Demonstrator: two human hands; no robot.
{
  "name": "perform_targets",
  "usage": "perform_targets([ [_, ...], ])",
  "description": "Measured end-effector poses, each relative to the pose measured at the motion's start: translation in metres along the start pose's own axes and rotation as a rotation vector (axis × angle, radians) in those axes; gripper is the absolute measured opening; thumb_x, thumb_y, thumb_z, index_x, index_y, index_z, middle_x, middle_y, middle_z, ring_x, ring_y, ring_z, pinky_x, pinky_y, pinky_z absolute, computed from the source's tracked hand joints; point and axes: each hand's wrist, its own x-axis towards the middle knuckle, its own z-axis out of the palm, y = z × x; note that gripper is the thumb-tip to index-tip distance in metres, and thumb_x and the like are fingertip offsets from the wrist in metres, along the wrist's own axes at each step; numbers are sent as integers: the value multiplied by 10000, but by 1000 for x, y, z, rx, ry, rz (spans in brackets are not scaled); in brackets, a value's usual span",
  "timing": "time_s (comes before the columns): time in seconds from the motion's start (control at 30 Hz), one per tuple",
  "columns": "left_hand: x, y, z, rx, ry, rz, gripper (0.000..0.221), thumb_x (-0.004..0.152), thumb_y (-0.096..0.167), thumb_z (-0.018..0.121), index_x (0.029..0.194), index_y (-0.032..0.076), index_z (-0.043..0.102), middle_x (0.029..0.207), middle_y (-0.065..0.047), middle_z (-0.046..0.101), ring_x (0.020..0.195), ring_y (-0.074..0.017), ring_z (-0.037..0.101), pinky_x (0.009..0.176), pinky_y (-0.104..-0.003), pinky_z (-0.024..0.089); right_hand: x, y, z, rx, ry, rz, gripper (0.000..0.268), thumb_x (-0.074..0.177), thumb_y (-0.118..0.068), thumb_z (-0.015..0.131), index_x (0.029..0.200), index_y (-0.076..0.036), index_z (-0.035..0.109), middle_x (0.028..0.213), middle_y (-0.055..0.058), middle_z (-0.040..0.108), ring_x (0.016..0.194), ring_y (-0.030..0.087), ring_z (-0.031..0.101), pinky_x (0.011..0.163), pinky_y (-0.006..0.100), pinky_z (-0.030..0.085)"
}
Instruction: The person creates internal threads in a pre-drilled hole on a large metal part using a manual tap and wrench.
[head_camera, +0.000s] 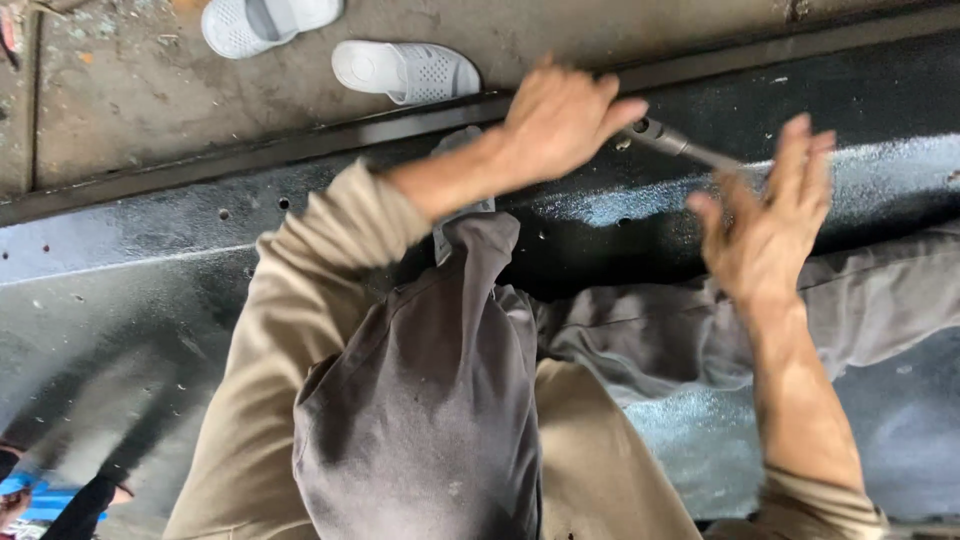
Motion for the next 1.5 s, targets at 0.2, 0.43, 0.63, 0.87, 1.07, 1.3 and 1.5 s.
perform_targets([
  [0.2, -56, 16, 7, -322, -159, -84, 651, 1030, 491, 540, 1360, -66, 470, 709, -90, 659, 602, -209, 651, 567, -396, 569, 146, -8, 48, 277, -5, 87, 411, 1124, -342, 639, 1195, 56, 715, 1583, 407, 303, 1505, 551, 289, 1236, 495, 303],
  [0.43, -36, 7, -14, -580, 292, 251, 307, 1078, 412, 585, 1225, 187, 732, 1159, -47, 762, 1062, -190, 747, 940, -401, 629, 107, -119, 37, 204, -300, -208, 458, 891, -60, 598, 1340, 30, 624, 1371, 260, 551, 1323, 409, 498, 1136, 544, 385],
  [0.63, -31, -1, 12, 101, 488, 273, 426, 877, 396, 733, 1247, 187, 707, 1496, -125, 477, 1368, -406, 435, 1048, -625, 323, 2, -72, -59, -559, -702, -348, 909, 782, -713, 584, 1461, -111, 541, 1631, 79, 367, 1592, 244, 29, 1218, 652, 35],
  [0.87, -48, 27, 27, -106, 391, 119, 586, 915, 341, 742, 1382, 16, 602, 1400, -220, 515, 1165, -408, 609, 1062, -598, 435, 101, -10, 8, 130, -21, 7, 657, 1165, -514, 559, 1376, 105, 621, 1467, 343, 563, 1521, 556, 296, 1139, 757, 214],
  [1.07, -65, 28, -3, -447, 85, -55, 281, 1045, 349, 618, 1235, 148, 668, 913, -116, 751, 887, -327, 746, 768, -485, 555, 142, -82, 51, 86, -439, -125, 429, 972, -163, 596, 1388, -60, 622, 1340, 223, 654, 1274, 423, 606, 1111, 559, 459],
  [1.3, -42, 6, 25, -40, 489, 74, 453, 941, 245, 660, 1387, 187, 611, 1514, -80, 532, 1470, -324, 376, 1176, -583, 272, 32, -86, -57, -398, -671, -479, 525, 873, -166, 594, 1396, -200, 579, 1527, 12, 479, 1582, 220, 185, 1234, 658, 85],
  [1.5, -21, 4, 37, 141, 439, 159, 544, 870, 134, 648, 1407, 148, 567, 1531, -105, 512, 1483, -324, 336, 1209, -655, 66, 17, -32, -42, -371, -348, -426, 581, 914, -361, 552, 1475, -217, 505, 1713, 11, 374, 1601, 330, 104, 1223, 697, 23],
])
